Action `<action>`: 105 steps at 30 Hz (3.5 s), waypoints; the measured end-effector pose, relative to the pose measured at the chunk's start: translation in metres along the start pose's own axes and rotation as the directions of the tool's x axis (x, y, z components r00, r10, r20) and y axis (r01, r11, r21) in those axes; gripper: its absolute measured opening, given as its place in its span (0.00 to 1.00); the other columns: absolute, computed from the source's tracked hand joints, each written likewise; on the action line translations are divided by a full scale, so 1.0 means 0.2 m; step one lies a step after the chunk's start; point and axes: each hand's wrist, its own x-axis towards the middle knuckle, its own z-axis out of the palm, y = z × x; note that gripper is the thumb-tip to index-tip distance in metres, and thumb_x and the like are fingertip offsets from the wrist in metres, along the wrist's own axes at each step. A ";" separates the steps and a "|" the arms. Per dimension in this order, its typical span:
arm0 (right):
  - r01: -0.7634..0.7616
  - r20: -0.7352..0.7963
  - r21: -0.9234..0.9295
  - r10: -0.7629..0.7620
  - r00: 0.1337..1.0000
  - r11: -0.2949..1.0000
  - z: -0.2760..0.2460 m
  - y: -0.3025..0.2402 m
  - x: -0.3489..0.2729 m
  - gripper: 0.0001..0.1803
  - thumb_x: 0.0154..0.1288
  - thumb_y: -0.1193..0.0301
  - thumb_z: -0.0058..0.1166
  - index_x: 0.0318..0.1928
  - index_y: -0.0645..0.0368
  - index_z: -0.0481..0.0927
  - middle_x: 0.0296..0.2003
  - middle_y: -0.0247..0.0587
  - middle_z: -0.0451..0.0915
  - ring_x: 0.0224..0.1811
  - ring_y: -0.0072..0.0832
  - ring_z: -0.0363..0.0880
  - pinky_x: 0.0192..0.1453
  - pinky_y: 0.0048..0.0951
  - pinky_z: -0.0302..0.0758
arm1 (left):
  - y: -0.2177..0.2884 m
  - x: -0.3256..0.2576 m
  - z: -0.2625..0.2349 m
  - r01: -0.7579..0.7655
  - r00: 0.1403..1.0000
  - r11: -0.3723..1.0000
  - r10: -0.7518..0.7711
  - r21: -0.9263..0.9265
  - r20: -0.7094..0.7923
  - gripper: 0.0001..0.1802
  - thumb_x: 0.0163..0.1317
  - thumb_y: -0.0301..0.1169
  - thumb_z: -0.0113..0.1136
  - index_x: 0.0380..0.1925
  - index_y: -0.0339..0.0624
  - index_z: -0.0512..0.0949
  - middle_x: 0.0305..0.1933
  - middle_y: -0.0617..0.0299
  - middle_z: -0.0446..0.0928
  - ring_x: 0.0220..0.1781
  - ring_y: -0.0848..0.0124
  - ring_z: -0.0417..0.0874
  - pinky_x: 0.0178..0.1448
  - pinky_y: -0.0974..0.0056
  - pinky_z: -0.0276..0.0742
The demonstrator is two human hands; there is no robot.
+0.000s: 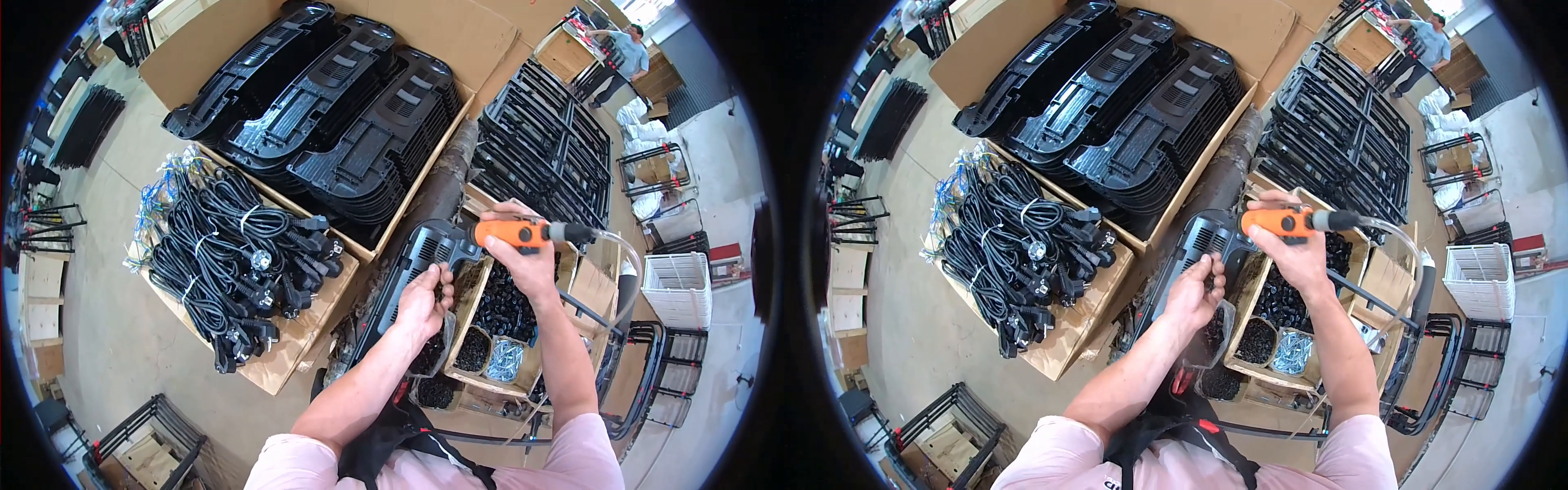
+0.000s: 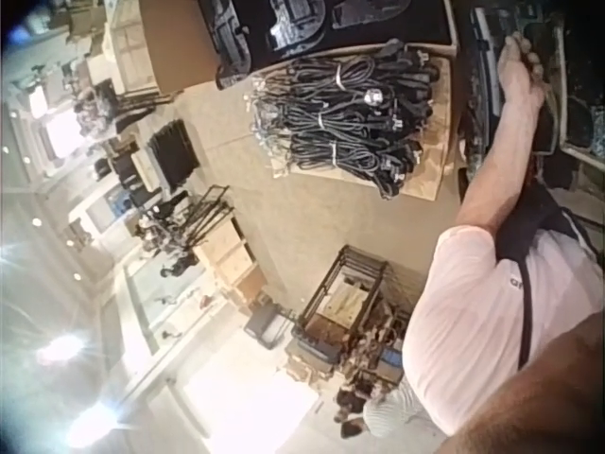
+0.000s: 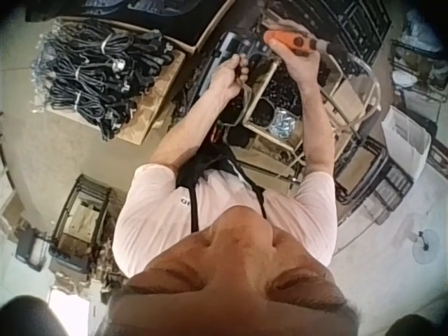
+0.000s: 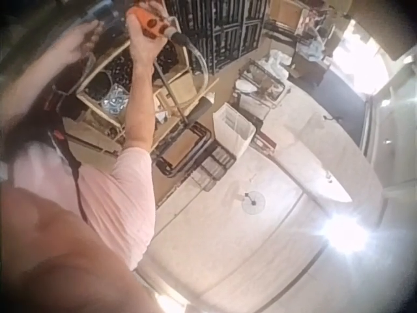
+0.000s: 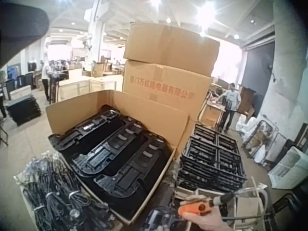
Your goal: Assembling the housing and internal components of an outdoor power tool on a factory floor.
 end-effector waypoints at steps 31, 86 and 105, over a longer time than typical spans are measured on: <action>-0.015 0.064 -0.071 0.020 0.998 0.997 0.34 0.06 0.01 0.31 0.64 0.76 0.73 0.66 0.64 0.76 0.56 0.49 0.86 0.58 0.31 0.85 0.66 0.36 0.83 | -0.03 -0.19 -0.13 0.170 0.984 0.982 -0.165 -0.078 0.067 0.13 0.84 0.32 0.45 0.56 0.33 0.72 0.48 0.53 0.79 0.45 0.62 0.86 0.51 0.60 0.90; -0.012 -0.637 0.232 0.161 0.754 0.973 -0.94 0.21 -1.99 0.30 0.64 0.76 0.70 0.66 0.66 0.76 0.54 0.51 0.88 0.58 0.33 0.86 0.67 0.39 0.82 | -1.11 -0.15 -0.78 0.000 0.950 -0.423 -0.284 0.906 -0.133 0.30 0.80 0.49 0.48 0.65 0.35 0.78 0.58 0.46 0.84 0.61 0.55 0.85 0.67 0.54 0.77; -0.130 -0.595 0.407 0.370 0.714 0.904 -1.14 0.48 -2.16 0.32 0.64 0.74 0.71 0.66 0.63 0.74 0.58 0.50 0.85 0.59 0.32 0.85 0.65 0.37 0.83 | -1.07 0.79 -0.18 -0.052 0.971 -0.956 0.020 0.289 0.240 0.21 0.71 0.33 0.61 0.58 0.36 0.69 0.57 0.34 0.79 0.58 0.37 0.86 0.63 0.41 0.84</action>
